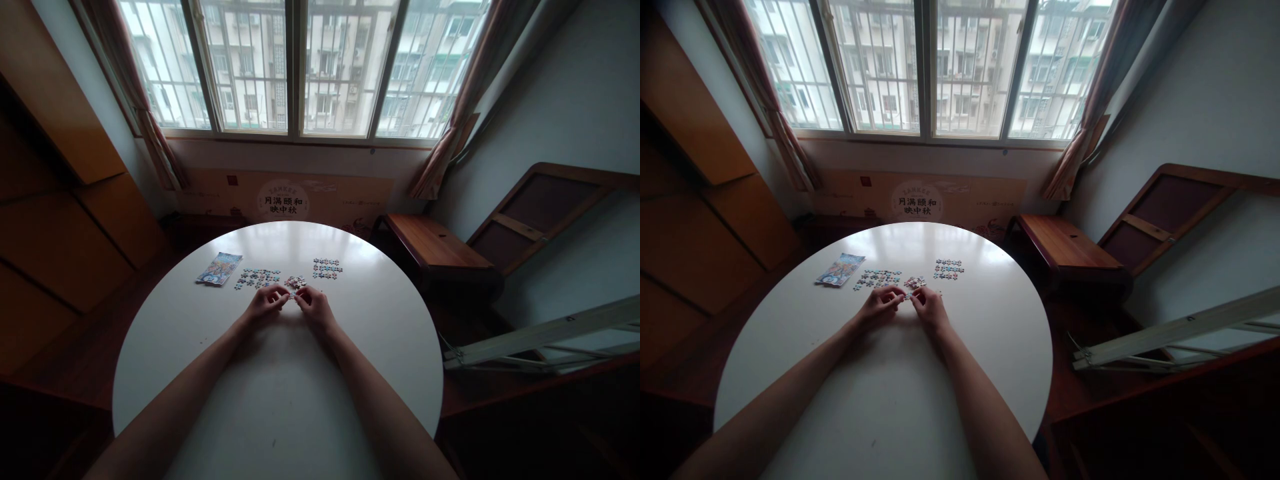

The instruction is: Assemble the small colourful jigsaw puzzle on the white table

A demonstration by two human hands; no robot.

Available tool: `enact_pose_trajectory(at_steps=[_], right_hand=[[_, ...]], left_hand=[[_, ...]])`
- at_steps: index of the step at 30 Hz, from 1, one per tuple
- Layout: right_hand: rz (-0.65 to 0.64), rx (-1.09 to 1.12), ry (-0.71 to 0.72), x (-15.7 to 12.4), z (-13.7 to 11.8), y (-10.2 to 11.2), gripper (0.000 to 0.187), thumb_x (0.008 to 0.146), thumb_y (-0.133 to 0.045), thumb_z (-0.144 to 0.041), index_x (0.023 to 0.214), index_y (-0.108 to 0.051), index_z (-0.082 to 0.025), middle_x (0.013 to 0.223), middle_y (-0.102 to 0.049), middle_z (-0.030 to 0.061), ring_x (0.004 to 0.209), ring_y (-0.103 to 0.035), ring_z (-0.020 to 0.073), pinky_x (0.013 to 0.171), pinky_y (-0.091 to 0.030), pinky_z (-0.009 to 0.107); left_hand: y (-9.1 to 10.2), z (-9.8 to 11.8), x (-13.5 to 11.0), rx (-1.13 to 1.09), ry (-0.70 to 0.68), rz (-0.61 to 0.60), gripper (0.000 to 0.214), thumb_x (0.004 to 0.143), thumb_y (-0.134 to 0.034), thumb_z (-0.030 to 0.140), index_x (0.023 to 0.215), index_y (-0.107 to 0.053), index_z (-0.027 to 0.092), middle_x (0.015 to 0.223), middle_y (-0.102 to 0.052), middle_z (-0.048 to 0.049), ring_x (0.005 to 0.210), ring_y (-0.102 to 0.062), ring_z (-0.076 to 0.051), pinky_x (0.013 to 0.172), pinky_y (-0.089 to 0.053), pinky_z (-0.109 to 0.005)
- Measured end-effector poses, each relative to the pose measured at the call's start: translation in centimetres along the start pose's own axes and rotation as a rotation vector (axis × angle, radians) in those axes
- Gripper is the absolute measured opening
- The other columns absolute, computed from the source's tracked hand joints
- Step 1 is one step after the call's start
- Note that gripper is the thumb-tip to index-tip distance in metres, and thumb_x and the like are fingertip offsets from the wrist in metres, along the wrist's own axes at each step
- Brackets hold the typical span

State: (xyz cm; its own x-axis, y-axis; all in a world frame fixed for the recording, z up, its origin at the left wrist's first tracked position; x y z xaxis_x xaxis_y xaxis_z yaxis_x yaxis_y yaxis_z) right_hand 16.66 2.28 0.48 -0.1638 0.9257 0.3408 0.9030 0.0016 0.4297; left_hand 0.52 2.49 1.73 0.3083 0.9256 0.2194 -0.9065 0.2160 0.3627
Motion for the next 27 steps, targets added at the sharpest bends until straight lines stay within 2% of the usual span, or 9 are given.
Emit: enact_pose_trajectory(at_steps=[7,27], right_hand=[[-0.011,0.007,0.002,-0.05,-0.15,0.16,0.015,0.079,-0.054,-0.029,0.082,-0.062,-0.016,0.068,-0.064,0.0029,0.061,-0.057,0.0136,0.061,-0.044,0.025],[-0.020,-0.007,0.001,-0.07,-0.15,0.19,0.015,0.079,-0.052,-0.026,0.085,-0.062,-0.017,0.069,-0.065,0.0026,0.063,-0.058,0.0141,0.063,-0.045,0.026]], left_hand=[[-0.10,-0.13,0.01,0.007,-0.007,-0.005,0.022,0.076,-0.059,0.034,0.081,-0.062,0.012,0.055,-0.054,0.0020,0.049,-0.051,-0.008,0.041,-0.037,-0.016],[-0.14,-0.16,0.19,0.074,-0.023,0.007,0.025,0.075,-0.061,0.036,0.079,-0.065,0.012,0.054,-0.057,0.0007,0.047,-0.050,-0.008,0.041,-0.038,-0.016]])
Point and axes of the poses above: each hand's wrist, its own x-axis towards the middle knuckle, its own y-axis out of the back of the hand, z = x × y, the point moved 3 cm from there along x, towards the middle knuckle
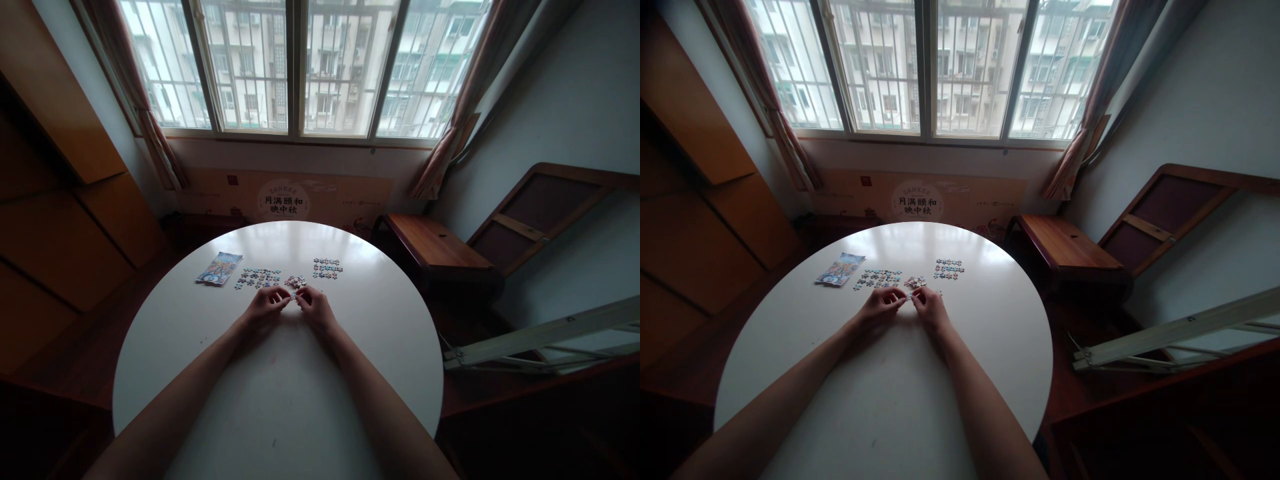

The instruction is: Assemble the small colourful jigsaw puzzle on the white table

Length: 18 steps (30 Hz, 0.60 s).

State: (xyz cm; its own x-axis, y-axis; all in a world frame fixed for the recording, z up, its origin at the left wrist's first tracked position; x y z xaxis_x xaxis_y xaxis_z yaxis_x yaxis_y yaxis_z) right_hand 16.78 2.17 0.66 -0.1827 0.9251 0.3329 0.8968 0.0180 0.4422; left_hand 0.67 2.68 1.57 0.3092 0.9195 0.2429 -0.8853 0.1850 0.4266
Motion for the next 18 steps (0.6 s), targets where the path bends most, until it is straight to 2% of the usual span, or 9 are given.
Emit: enact_pose_trajectory(at_steps=[18], right_hand=[[-0.004,-0.027,0.014,0.03,-0.30,0.10,0.013,0.077,-0.053,-0.027,0.077,-0.060,-0.016,0.067,-0.061,0.0016,0.061,-0.054,0.0131,0.059,-0.042,0.024]], left_hand=[[-0.01,-0.06,-0.08,-0.043,0.007,-0.009,0.024,0.075,-0.061,0.036,0.079,-0.064,0.013,0.056,-0.058,0.0009,0.048,-0.052,-0.009,0.042,-0.038,-0.017]])
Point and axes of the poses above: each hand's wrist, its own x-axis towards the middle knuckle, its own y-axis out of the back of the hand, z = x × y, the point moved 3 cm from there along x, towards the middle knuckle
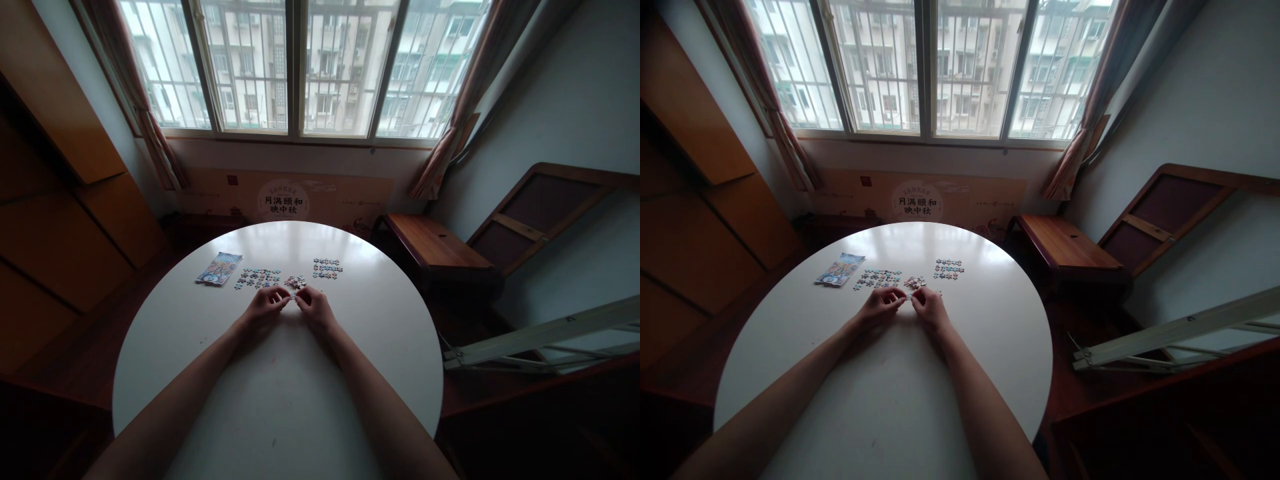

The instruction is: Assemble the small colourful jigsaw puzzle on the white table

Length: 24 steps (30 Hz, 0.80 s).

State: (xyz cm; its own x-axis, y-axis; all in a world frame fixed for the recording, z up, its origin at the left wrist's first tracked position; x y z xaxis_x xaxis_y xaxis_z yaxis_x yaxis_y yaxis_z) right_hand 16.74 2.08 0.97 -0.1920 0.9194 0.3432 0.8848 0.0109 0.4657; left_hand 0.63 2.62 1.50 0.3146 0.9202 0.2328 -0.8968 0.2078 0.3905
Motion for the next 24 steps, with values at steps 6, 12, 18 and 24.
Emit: enact_pose_trajectory(at_steps=[6,12,18,24], right_hand=[[-0.002,-0.004,-0.003,0.01,0.02,-0.01,0.014,0.077,-0.053,-0.027,0.076,-0.061,-0.016,0.067,-0.062,0.0021,0.060,-0.054,0.0128,0.059,-0.042,0.024],[0.002,0.005,-0.009,0.07,0.21,-0.11,0.014,0.077,-0.053,-0.027,0.078,-0.061,-0.015,0.068,-0.062,0.0021,0.061,-0.054,0.0127,0.059,-0.042,0.024],[0.002,-0.002,-0.003,0.03,0.18,-0.07,0.013,0.077,-0.053,-0.026,0.077,-0.060,-0.016,0.068,-0.062,0.0021,0.061,-0.054,0.0127,0.059,-0.042,0.024],[0.003,-0.009,0.003,0.02,0.16,-0.07,0.013,0.077,-0.053,-0.026,0.077,-0.061,-0.015,0.069,-0.062,0.0022,0.062,-0.054,0.0126,0.060,-0.042,0.024]], left_hand=[[0.04,-0.07,0.02,0.012,0.002,0.000,0.024,0.075,-0.061,0.036,0.080,-0.064,0.013,0.057,-0.058,0.0010,0.049,-0.052,-0.009,0.043,-0.038,-0.017],[-0.07,-0.08,0.07,0.011,0.008,0.003,0.024,0.075,-0.061,0.035,0.080,-0.064,0.012,0.059,-0.059,0.0006,0.049,-0.052,-0.008,0.043,-0.038,-0.016],[-0.05,0.20,0.02,0.010,0.006,0.012,0.023,0.076,-0.061,0.034,0.079,-0.064,0.012,0.058,-0.058,0.0009,0.049,-0.052,-0.008,0.043,-0.038,-0.016],[-0.06,0.33,0.03,-0.001,0.006,0.005,0.023,0.075,-0.061,0.035,0.079,-0.064,0.012,0.056,-0.058,0.0013,0.048,-0.052,-0.008,0.043,-0.037,-0.016]])
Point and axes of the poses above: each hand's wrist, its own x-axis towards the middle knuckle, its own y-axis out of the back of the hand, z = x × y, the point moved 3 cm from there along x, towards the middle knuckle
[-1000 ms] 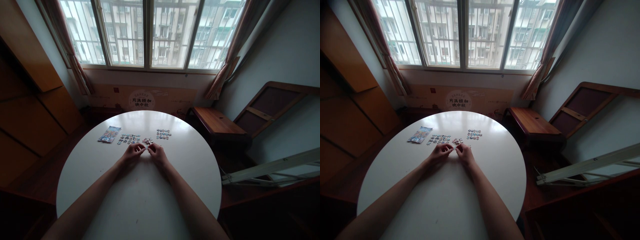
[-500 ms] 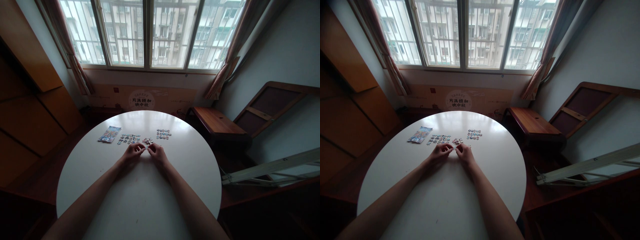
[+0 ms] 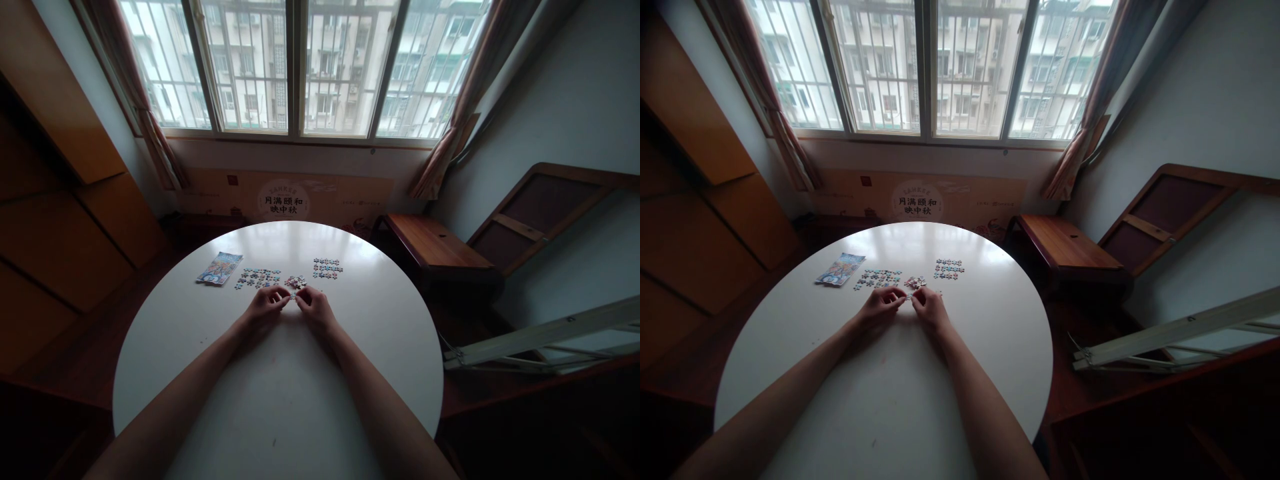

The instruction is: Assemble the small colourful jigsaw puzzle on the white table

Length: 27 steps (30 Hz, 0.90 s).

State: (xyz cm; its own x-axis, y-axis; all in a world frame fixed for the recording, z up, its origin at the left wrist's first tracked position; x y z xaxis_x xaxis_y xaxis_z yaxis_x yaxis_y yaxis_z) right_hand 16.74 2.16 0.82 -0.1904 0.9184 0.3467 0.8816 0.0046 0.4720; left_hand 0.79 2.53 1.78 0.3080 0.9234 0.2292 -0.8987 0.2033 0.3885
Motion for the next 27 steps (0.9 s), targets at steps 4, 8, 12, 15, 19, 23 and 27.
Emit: enact_pose_trajectory(at_steps=[4,8,12,15,19,23,27], right_hand=[[0.001,0.002,0.000,-0.03,-0.14,0.03,0.012,0.077,-0.053,-0.025,0.076,-0.060,-0.015,0.068,-0.061,0.0019,0.061,-0.054,0.0123,0.059,-0.041,0.023],[0.000,0.000,-0.004,-0.04,-0.11,0.04,0.012,0.076,-0.053,-0.025,0.075,-0.061,-0.015,0.068,-0.062,0.0022,0.061,-0.054,0.0122,0.059,-0.041,0.023],[0.004,-0.002,-0.006,-0.02,-0.01,0.02,0.012,0.076,-0.053,-0.025,0.075,-0.060,-0.015,0.067,-0.062,0.0019,0.060,-0.054,0.0123,0.058,-0.041,0.023],[0.010,-0.002,-0.002,-0.03,-0.01,0.02,0.013,0.076,-0.053,-0.026,0.074,-0.060,-0.015,0.067,-0.061,0.0016,0.060,-0.053,0.0121,0.058,-0.041,0.023],[0.014,-0.001,-0.007,-0.05,-0.07,0.04,0.013,0.076,-0.054,-0.026,0.074,-0.060,-0.016,0.066,-0.061,0.0014,0.059,-0.053,0.0121,0.058,-0.041,0.023],[0.014,-0.003,-0.008,-0.06,-0.22,0.12,0.013,0.076,-0.054,-0.026,0.073,-0.060,-0.015,0.065,-0.061,0.0014,0.059,-0.053,0.0122,0.058,-0.040,0.023],[0.011,-0.009,-0.005,-0.10,-0.28,0.15,0.013,0.076,-0.053,-0.026,0.074,-0.060,-0.015,0.065,-0.061,0.0013,0.060,-0.053,0.0121,0.058,-0.040,0.023]], left_hand=[[0.01,-0.09,0.01,-0.002,0.003,0.003,0.023,0.075,-0.061,0.034,0.079,-0.064,0.012,0.055,-0.057,0.0014,0.048,-0.051,-0.008,0.043,-0.037,-0.016],[0.03,-0.26,0.03,0.002,-0.010,0.000,0.023,0.076,-0.061,0.034,0.080,-0.064,0.012,0.056,-0.058,0.0011,0.049,-0.052,-0.008,0.043,-0.038,-0.016],[0.05,-0.44,0.02,0.005,-0.009,-0.002,0.022,0.076,-0.061,0.034,0.081,-0.064,0.012,0.057,-0.058,0.0009,0.049,-0.052,-0.008,0.043,-0.038,-0.016],[0.06,-0.57,0.02,0.006,-0.004,0.001,0.022,0.076,-0.061,0.033,0.081,-0.064,0.012,0.058,-0.059,0.0007,0.049,-0.052,-0.008,0.043,-0.038,-0.016],[0.04,-0.71,0.08,0.002,-0.010,-0.001,0.023,0.076,-0.061,0.035,0.081,-0.064,0.012,0.059,-0.060,0.0003,0.049,-0.053,-0.008,0.043,-0.038,-0.016],[0.04,-0.82,0.10,0.002,-0.007,-0.004,0.025,0.076,-0.061,0.036,0.082,-0.064,0.012,0.058,-0.059,0.0004,0.049,-0.053,-0.009,0.044,-0.038,-0.017],[0.06,-0.87,0.11,0.009,-0.008,-0.002,0.026,0.076,-0.061,0.037,0.083,-0.065,0.012,0.059,-0.060,0.0000,0.050,-0.053,-0.009,0.044,-0.038,-0.017]])
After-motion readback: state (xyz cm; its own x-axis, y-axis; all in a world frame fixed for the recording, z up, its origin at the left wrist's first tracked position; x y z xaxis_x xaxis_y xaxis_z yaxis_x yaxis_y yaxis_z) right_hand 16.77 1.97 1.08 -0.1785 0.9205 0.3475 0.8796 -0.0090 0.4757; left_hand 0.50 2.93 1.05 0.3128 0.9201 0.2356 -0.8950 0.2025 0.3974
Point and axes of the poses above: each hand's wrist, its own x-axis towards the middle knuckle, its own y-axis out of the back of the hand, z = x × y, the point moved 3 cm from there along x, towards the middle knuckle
